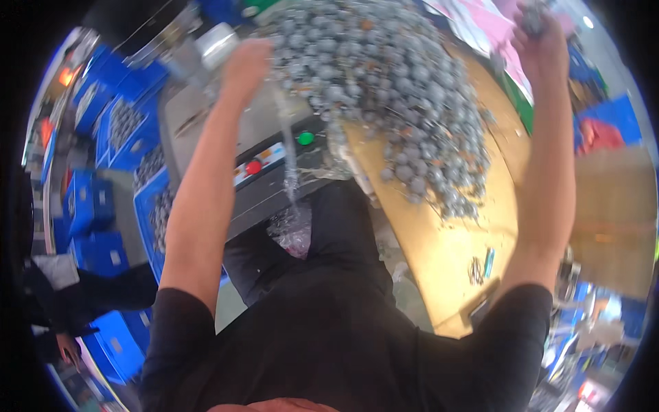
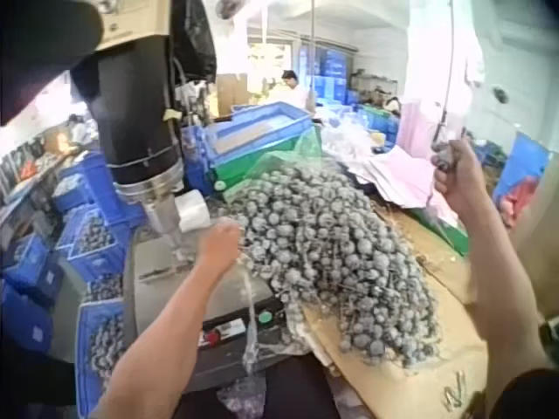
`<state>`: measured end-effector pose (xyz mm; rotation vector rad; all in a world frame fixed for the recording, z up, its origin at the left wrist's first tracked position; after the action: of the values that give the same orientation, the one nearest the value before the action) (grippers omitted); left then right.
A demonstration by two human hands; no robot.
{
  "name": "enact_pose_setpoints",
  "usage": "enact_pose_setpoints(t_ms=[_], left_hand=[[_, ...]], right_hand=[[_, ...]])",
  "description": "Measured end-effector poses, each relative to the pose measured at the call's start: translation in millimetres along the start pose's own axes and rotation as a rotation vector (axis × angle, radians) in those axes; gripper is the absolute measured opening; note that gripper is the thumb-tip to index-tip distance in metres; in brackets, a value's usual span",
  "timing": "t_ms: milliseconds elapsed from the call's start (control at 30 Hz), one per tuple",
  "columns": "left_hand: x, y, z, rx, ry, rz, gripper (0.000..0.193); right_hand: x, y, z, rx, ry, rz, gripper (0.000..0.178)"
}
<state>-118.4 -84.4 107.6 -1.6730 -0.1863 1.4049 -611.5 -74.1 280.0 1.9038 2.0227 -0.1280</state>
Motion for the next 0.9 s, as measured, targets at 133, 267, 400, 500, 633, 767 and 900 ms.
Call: enact_pose_setpoints(t_ms=[133,267,400,500,633,767,900], left_hand=[[28.9,54.1,39.7,0.321,-0.345,-0.752,0.043],[63.8,2.1,58.5,0.412,-0.559,-0.666,0.059],[99.4,-50.5,-19.6,0.315,-0.910,-0.225,0.051],[109.5,-46.1,-55.2,-0.012,-0.956,-0.127,0.050],[101.9,-28.3,-69.5,-0.149,-0.949,-0.222,0.061],[114.3,-36.0,-83.9,-0.083,-0.996,-0.106,0.058],[125.7,-61.9,-68.2,-0.027,-0.870,0.009,0.058]], right_hand=[[16.0,48.6,15.1,0.148,0.124,-0.101,0.044],[43.1,87.8,-6.7,0.232,0.118,-0.273,0.037],[59.5,125.5,-23.0,0.678,0.037,-0.432,0.027],[84.3,165.4,-27.3,0.777,0.053,-0.499,0.024],[112.7,209.5,-14.7,0.585,0.344,-0.729,0.031],[132.7,250.8,8.0,0.635,0.491,-0.907,0.020],[140.1,299.4,36.4,0.629,0.588,-0.973,0.018]])
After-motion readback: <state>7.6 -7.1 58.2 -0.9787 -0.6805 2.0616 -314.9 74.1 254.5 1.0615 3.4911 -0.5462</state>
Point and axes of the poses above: each hand's wrist, its own x-axis away from the middle knuckle, its own y-axis out of the palm, z = x × y, the point moved 4 cm from there along -x, towards the middle knuckle, and after that the axes turned 5 degrees about -z, right-handed, at the moved point
